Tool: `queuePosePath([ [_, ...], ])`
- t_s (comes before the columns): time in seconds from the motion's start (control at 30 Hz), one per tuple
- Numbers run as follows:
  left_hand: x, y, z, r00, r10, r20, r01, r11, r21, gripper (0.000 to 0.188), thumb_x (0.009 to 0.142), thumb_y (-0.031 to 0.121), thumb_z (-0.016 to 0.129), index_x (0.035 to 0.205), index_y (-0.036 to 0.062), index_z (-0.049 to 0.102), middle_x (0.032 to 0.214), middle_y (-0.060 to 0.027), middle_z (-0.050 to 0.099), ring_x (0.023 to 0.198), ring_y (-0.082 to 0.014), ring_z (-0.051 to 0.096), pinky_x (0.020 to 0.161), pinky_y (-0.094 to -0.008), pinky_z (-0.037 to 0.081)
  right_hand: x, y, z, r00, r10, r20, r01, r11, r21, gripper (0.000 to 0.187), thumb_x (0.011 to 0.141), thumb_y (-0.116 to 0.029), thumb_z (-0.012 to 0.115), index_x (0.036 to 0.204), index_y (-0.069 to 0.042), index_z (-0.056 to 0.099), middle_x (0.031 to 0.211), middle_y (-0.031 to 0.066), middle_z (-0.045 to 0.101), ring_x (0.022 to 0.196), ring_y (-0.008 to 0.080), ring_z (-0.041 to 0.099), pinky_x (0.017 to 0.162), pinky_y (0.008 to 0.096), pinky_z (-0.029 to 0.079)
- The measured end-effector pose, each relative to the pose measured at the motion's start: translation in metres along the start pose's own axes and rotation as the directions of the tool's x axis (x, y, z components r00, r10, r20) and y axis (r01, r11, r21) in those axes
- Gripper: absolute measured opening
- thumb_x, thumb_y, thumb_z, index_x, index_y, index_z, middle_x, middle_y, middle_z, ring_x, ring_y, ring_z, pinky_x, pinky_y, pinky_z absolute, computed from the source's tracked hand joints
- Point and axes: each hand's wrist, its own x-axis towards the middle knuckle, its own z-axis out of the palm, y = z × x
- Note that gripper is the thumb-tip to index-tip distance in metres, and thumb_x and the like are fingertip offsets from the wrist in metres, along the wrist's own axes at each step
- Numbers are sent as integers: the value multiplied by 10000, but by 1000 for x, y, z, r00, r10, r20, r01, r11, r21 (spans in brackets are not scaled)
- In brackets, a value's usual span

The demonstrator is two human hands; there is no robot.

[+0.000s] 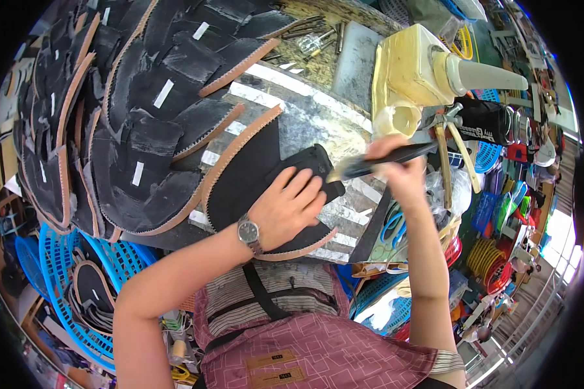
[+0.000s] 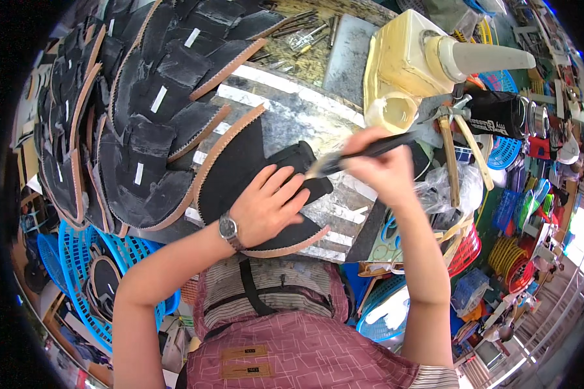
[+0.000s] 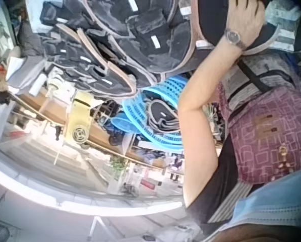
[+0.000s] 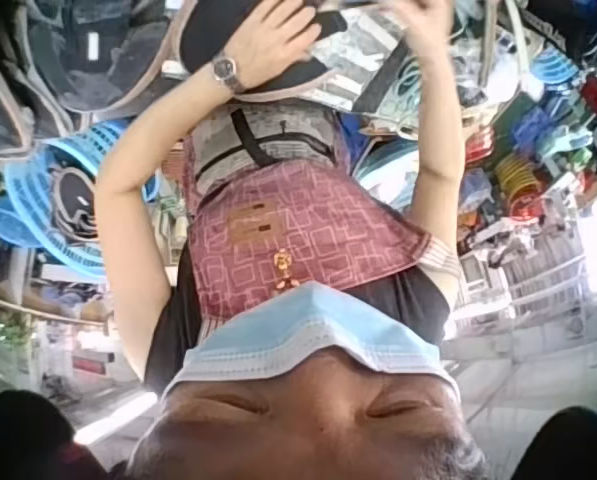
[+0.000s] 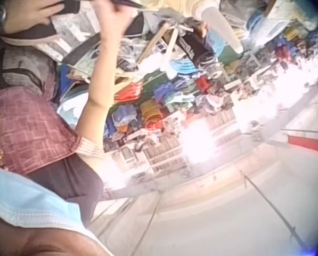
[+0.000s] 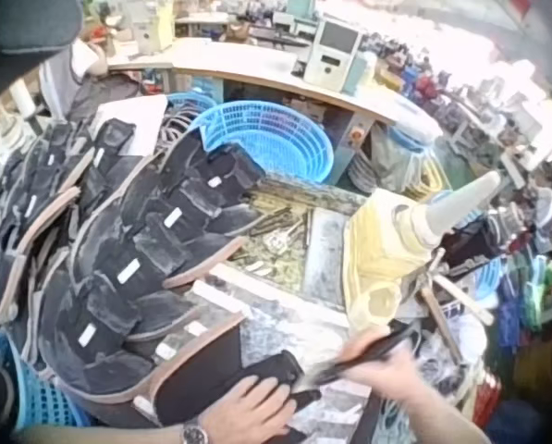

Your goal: The person cleans the edges of black shoe parts using a brush and a scraping tool. They repeatedly pick up parts from a blue basket, scrub them on a workbench, and place them back. The person also moves a basket of white gloves and uses a hammer-like tool to scrape the surface of a shoe part.

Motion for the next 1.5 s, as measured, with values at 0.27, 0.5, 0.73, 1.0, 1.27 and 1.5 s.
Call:
queuePosePath([
  [0.27, -17, -6, 19, 996, -38, 75, 34, 998, 53, 551, 693, 354, 677, 1157, 96, 530, 1243, -124, 460, 1197, -318, 375, 987, -489, 299, 66, 11, 27, 959, -45, 280, 162, 899, -407, 193, 678, -199, 593, 758, -32, 539, 660, 60, 565, 604, 165, 538, 604, 306, 443],
  [0.5, -20, -10, 22, 999, -24, 39, 23, 999, 32, 566, 678, 346, 693, 1154, 91, 525, 1236, -129, 462, 1194, -324, 381, 981, -493, 304, 32, 37, 27, 997, -69, 24, 73, 937, -343, 222, 692, -213, 643, 676, -19, 535, 609, 49, 547, 555, 128, 515, 556, 278, 441],
  [0.73, -26, -15, 28, 998, -12, -68, 7, 997, -78, 523, 636, 321, 718, 1000, -1, 523, 1046, -176, 483, 1113, -363, 429, 951, -509, 344, -40, 16, 39, 970, -129, -205, 90, 978, -190, 225, 636, -34, 717, 685, -38, 497, 677, 57, 562, 621, 133, 539, 590, 254, 446],
  [1.0, -27, -12, 20, 990, -50, -132, 32, 990, -136, 567, 578, 327, 749, 952, -36, 523, 980, -181, 478, 1050, -387, 449, 921, -483, 388, -73, 41, 3, 970, -182, -164, 99, 903, -418, 237, 587, 3, 702, 675, -55, 489, 720, 82, 581, 675, 168, 568, 619, 274, 461],
  [1.27, -59, -19, -33, 749, -630, -204, 641, 767, -16, 812, 549, 156, 791, 1253, 59, 398, 1143, -172, 454, 1054, -355, 450, 889, -409, 389, 12, 15, -77, 886, -372, -275, 92, 724, -684, 126, 845, -117, 602, 809, 3, 597, 675, 44, 597, 564, 77, 524, 535, 211, 412],
  [1.5, -66, -32, -30, 653, -750, -103, 756, 654, 28, 923, 531, 220, 805, 1315, 113, 329, 943, -113, 521, 885, -299, 516, 747, -381, 443, 0, 11, -34, 840, 536, 80, -492, 816, -305, 262, 854, -248, 594, 686, -48, 569, 681, 81, 611, 554, 132, 591, 479, 229, 459],
])
